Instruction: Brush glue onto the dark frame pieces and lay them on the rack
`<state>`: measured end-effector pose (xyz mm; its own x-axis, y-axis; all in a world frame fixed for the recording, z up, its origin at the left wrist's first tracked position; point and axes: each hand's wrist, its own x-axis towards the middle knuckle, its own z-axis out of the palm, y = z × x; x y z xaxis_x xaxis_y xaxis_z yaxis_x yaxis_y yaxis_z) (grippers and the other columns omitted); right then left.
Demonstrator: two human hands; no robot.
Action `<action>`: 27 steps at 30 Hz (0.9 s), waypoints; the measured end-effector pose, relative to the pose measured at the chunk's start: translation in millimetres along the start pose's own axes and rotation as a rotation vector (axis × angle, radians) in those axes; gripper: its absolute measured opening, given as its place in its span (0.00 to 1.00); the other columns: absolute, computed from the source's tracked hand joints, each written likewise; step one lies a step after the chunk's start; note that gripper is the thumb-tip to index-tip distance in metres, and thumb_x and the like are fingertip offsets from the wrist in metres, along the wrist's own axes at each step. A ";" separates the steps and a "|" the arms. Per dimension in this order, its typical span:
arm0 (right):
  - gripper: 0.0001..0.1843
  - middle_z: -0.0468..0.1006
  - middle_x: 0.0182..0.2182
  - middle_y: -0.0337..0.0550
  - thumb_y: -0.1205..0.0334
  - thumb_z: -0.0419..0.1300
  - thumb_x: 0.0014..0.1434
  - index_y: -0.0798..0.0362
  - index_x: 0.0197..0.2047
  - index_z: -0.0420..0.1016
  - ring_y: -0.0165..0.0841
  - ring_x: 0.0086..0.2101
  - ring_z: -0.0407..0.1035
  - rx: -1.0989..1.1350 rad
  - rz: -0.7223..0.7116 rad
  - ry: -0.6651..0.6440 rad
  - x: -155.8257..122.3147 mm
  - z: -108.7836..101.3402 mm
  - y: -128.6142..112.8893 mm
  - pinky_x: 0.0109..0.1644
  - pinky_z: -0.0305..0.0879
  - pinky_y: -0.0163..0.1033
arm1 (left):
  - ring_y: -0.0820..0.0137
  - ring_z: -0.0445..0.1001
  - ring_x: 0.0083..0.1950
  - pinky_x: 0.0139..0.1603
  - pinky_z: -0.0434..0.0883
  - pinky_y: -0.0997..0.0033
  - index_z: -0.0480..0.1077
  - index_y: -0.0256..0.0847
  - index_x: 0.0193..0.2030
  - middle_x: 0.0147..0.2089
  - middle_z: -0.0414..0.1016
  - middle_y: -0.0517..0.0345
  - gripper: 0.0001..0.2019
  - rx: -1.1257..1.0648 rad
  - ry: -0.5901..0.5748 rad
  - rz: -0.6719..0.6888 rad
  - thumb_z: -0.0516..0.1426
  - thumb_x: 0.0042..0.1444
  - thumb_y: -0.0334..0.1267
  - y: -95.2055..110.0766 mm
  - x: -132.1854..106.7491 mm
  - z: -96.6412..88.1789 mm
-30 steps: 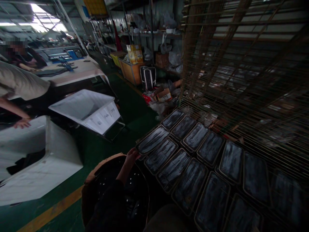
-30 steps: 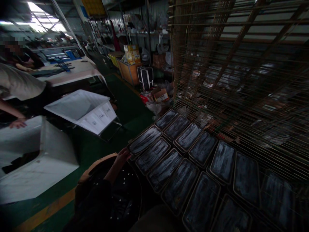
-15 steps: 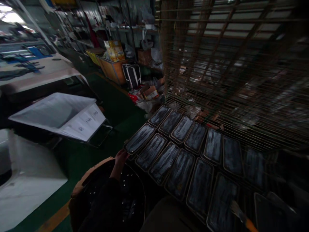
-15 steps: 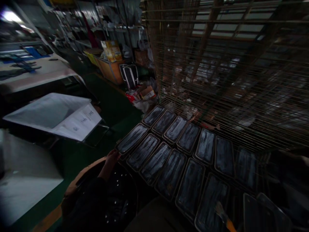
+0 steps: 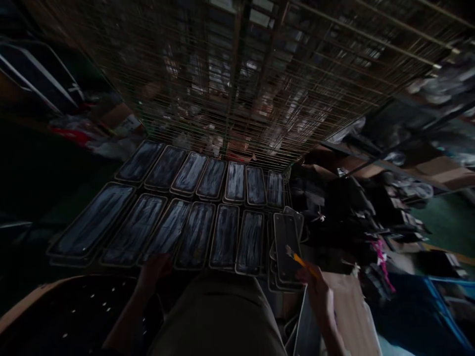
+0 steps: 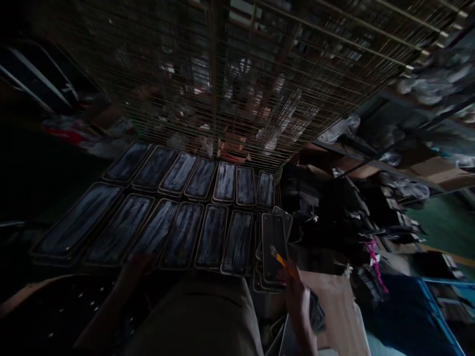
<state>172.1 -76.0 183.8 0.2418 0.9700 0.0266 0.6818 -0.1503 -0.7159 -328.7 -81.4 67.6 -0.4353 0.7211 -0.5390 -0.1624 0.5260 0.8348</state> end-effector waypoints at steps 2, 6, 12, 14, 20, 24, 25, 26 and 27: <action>0.28 0.82 0.34 0.49 0.42 0.49 0.64 0.56 0.54 0.69 0.40 0.33 0.78 0.031 -0.020 -0.047 30.0 -12.5 21.1 0.33 0.76 0.40 | 0.68 0.74 0.25 0.26 0.71 0.71 0.71 0.38 0.37 0.23 0.73 0.61 0.28 0.120 -0.383 0.000 0.65 0.39 0.60 3.8 -25.4 82.3; 0.22 0.82 0.37 0.46 0.47 0.48 0.65 0.51 0.53 0.71 0.37 0.36 0.78 -0.105 -0.134 -0.141 94.7 -27.2 45.4 0.36 0.75 0.37 | 0.73 0.73 0.20 0.22 0.67 0.75 0.67 0.37 0.37 0.24 0.72 0.62 0.24 0.312 -0.910 -0.133 0.63 0.46 0.57 -9.3 -78.0 233.2; 0.18 0.77 0.52 0.44 0.57 0.47 0.67 0.47 0.56 0.69 0.36 0.45 0.75 -0.266 -0.442 -0.251 170.8 -33.1 78.2 0.43 0.73 0.36 | 0.71 0.73 0.20 0.26 0.69 0.73 0.68 0.37 0.32 0.19 0.70 0.63 0.17 0.651 -0.917 -0.153 0.60 0.53 0.51 -44.7 -132.3 349.7; 0.18 0.77 0.52 0.43 0.58 0.47 0.67 0.47 0.57 0.69 0.36 0.45 0.76 -0.282 -0.505 -0.264 187.5 -31.6 87.7 0.43 0.73 0.36 | 0.69 0.75 0.24 0.30 0.69 0.72 0.69 0.37 0.29 0.20 0.72 0.59 0.16 0.782 -0.832 -0.040 0.59 0.55 0.50 -47.0 -141.2 363.2; 0.19 0.79 0.48 0.45 0.59 0.45 0.68 0.50 0.56 0.70 0.35 0.42 0.76 -0.302 -0.566 -0.325 196.5 -30.5 104.7 0.39 0.72 0.35 | 0.68 0.77 0.29 0.33 0.66 0.73 0.71 0.36 0.29 0.23 0.76 0.54 0.16 0.934 -0.680 0.095 0.55 0.59 0.47 -47.9 -150.4 377.3; 0.19 0.81 0.43 0.45 0.59 0.45 0.68 0.51 0.52 0.73 0.35 0.34 0.77 -0.373 -0.549 -0.354 169.4 -42.1 113.1 0.33 0.71 0.35 | 0.68 0.76 0.29 0.33 0.66 0.73 0.72 0.36 0.33 0.25 0.76 0.54 0.16 0.911 -0.649 0.047 0.54 0.60 0.47 -53.2 -152.9 378.5; 0.19 0.81 0.43 0.45 0.59 0.45 0.68 0.51 0.52 0.74 0.35 0.33 0.77 -0.380 -0.555 -0.370 162.8 -45.9 114.1 0.34 0.72 0.35 | 0.67 0.77 0.32 0.35 0.66 0.72 0.72 0.36 0.34 0.27 0.77 0.53 0.15 0.922 -0.619 0.063 0.55 0.60 0.48 -54.2 -154.2 378.0; 0.18 0.81 0.44 0.45 0.59 0.46 0.68 0.51 0.52 0.74 0.34 0.34 0.77 -0.378 -0.560 -0.379 158.0 -49.5 114.2 0.35 0.72 0.35 | 0.66 0.77 0.34 0.36 0.66 0.71 0.72 0.36 0.34 0.30 0.78 0.51 0.16 0.937 -0.590 0.092 0.55 0.60 0.49 -55.0 -155.7 377.5; 0.18 0.80 0.45 0.45 0.59 0.46 0.68 0.51 0.52 0.74 0.34 0.36 0.77 -0.370 -0.562 -0.385 155.7 -52.5 113.6 0.37 0.72 0.35 | 0.65 0.77 0.37 0.37 0.66 0.71 0.72 0.37 0.35 0.32 0.79 0.50 0.16 0.950 -0.570 0.123 0.56 0.59 0.50 -55.3 -157.5 376.9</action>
<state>323.4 47.9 143.3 -0.4199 0.9073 0.0239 0.8335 0.3959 -0.3853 82.6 -54.1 64.2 0.1083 0.7652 -0.6346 0.7037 0.3919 0.5926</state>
